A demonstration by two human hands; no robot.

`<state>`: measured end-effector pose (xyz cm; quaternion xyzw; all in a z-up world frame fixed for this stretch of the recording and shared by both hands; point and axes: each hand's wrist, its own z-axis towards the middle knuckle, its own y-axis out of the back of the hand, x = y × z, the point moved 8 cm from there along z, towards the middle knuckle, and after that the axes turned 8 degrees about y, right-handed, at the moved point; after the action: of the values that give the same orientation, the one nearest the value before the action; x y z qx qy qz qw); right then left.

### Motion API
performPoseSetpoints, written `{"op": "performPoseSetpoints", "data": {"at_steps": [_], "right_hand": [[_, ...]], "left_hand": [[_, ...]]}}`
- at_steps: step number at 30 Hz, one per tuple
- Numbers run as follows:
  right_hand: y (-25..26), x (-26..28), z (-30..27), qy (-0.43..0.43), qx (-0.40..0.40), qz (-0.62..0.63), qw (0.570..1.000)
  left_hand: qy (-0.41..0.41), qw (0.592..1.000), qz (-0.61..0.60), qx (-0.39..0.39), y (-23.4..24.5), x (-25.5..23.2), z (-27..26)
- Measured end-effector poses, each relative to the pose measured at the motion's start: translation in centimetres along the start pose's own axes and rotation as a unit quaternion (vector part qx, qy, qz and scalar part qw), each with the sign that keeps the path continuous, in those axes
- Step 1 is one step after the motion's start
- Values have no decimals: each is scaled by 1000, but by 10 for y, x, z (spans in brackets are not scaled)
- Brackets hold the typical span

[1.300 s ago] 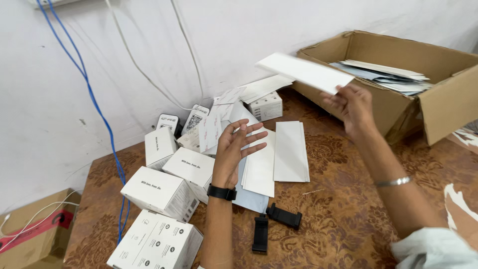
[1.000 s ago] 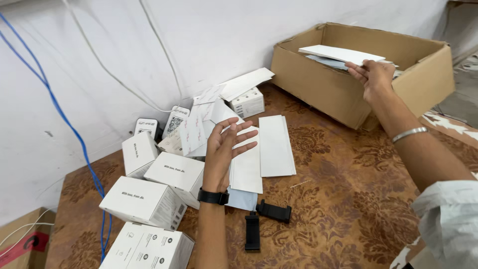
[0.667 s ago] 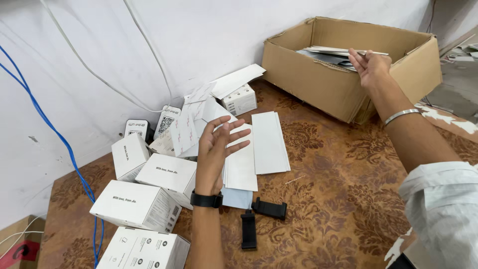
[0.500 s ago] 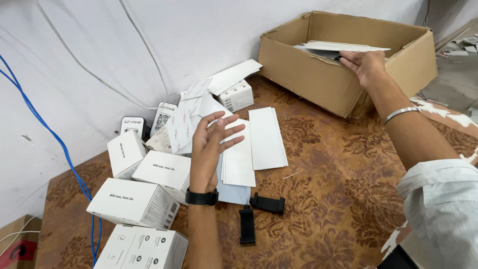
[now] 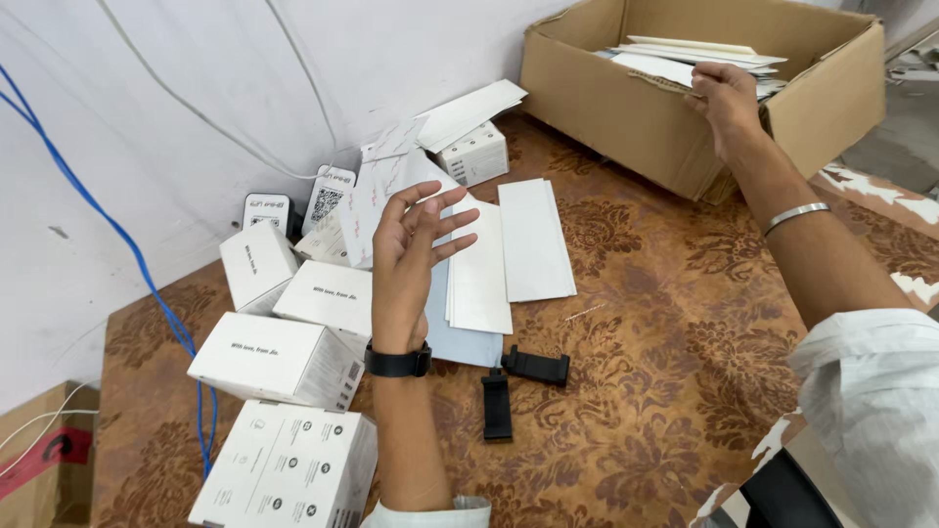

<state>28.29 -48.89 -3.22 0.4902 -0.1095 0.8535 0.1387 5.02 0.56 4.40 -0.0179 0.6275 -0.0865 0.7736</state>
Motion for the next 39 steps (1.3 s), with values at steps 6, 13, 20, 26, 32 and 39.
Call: {"op": "performPoseSetpoints", "data": {"at_steps": [6, 13, 20, 26, 32, 39], "right_hand": [[-74, 27, -94, 156, 72, -309, 935], [-200, 49, -249, 188, 336, -359, 850], [-245, 73, -344, 234, 511, -281, 778], [-230, 100, -372, 176, 571, -316, 737], [-209, 72, -370, 90, 586, -354, 723], [-166, 22, -347, 55, 507, -136, 850]], "left_hand": [[-5, 999, 24, -22, 20, 5, 1], [14, 996, 65, -59, 41, 52, 35], [-63, 937, 341, -32, -6, 114, 28], [10, 863, 488, 131, -24, 157, -39], [16, 791, 578, 201, -13, 165, -68], [3, 847, 520, 115, -15, 170, -61]]}}
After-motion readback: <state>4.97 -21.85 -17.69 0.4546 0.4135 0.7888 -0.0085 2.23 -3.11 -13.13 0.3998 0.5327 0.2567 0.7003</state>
